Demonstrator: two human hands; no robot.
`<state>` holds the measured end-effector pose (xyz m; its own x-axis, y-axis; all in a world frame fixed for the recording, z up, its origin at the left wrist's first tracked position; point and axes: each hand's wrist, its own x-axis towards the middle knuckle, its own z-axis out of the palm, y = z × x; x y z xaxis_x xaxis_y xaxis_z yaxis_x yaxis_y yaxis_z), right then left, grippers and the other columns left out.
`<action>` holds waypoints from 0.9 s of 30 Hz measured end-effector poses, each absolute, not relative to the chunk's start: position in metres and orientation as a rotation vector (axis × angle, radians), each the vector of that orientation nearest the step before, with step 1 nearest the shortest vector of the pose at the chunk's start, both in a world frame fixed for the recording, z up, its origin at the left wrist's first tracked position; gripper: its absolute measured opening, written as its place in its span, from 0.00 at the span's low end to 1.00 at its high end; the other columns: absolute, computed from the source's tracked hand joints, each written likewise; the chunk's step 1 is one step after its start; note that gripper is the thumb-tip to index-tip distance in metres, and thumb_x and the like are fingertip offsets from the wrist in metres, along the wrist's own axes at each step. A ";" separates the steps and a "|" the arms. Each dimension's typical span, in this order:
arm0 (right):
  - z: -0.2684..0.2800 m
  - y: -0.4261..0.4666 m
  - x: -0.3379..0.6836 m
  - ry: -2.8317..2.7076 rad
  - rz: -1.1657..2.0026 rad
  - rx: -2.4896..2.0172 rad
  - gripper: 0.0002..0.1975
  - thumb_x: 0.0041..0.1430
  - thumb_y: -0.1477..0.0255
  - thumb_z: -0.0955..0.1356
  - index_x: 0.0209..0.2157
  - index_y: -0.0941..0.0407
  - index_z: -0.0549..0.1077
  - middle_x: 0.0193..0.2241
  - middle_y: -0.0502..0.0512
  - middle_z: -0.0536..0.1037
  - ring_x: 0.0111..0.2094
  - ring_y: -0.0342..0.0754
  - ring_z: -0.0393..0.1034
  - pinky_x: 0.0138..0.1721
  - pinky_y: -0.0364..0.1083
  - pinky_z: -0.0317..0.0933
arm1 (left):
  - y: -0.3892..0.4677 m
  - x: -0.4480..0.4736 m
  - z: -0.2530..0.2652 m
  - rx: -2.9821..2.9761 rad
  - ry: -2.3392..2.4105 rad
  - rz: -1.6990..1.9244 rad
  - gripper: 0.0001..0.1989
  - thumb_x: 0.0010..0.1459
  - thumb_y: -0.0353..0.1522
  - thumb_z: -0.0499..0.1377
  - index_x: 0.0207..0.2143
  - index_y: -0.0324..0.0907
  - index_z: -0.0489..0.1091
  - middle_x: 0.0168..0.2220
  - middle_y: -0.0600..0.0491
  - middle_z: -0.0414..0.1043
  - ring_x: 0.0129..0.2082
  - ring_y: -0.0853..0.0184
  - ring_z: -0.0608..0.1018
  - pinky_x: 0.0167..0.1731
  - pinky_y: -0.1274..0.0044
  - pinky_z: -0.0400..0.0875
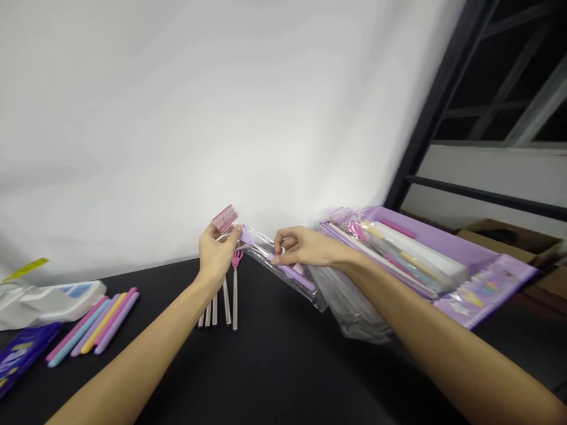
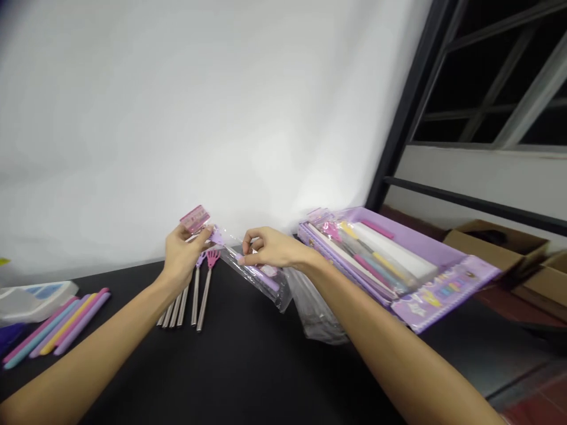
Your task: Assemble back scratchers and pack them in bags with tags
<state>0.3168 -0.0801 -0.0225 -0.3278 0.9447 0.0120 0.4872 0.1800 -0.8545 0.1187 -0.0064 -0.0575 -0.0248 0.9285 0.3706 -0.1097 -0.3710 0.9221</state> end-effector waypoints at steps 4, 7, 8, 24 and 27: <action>-0.010 -0.112 0.357 -1.908 0.764 -1.538 0.10 0.52 0.65 0.71 0.34 0.54 0.70 0.29 0.50 0.76 0.30 0.45 0.69 0.33 0.44 0.60 | -0.016 0.171 -0.046 1.386 0.800 1.371 0.20 0.51 0.34 0.66 0.45 0.38 0.69 0.43 0.47 0.74 0.36 0.65 0.79 0.32 0.74 0.80; -0.004 -0.137 0.398 -1.854 0.580 -1.716 0.10 0.52 0.66 0.71 0.36 0.54 0.71 0.30 0.51 0.76 0.33 0.48 0.69 0.34 0.45 0.60 | -0.026 0.211 -0.046 1.419 0.759 1.145 0.31 0.52 0.39 0.66 0.55 0.42 0.59 0.49 0.45 0.69 0.37 0.66 0.79 0.31 0.74 0.79; -0.003 -0.145 0.414 -1.820 0.538 -1.752 0.11 0.51 0.66 0.70 0.36 0.55 0.70 0.28 0.51 0.75 0.31 0.47 0.68 0.33 0.44 0.59 | -0.030 0.223 -0.048 1.455 0.762 1.087 0.34 0.53 0.40 0.66 0.58 0.43 0.54 0.50 0.44 0.67 0.38 0.66 0.79 0.32 0.73 0.79; -0.054 -0.185 0.498 -1.551 0.106 -2.049 0.17 0.52 0.69 0.69 0.45 0.56 0.75 0.45 0.60 0.77 0.44 0.55 0.71 0.46 0.49 0.63 | -0.079 0.304 -0.078 2.569 0.510 0.956 0.15 0.61 0.33 0.56 0.50 0.44 0.67 0.54 0.46 0.61 0.54 0.56 0.67 0.58 0.61 0.62; -0.048 -0.186 0.496 -1.667 -0.110 -2.058 0.16 0.52 0.67 0.70 0.43 0.56 0.76 0.48 0.63 0.74 0.50 0.58 0.68 0.51 0.52 0.60 | -0.072 0.294 -0.077 2.558 0.492 0.983 0.13 0.63 0.33 0.54 0.49 0.45 0.68 0.52 0.47 0.63 0.54 0.58 0.68 0.57 0.63 0.62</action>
<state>0.4963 -0.1859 -0.0476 0.2526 0.8993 0.3570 0.9383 -0.1376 -0.3172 0.2939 -0.0723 -0.0773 0.6982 0.4377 0.5665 0.1908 -0.8765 0.4420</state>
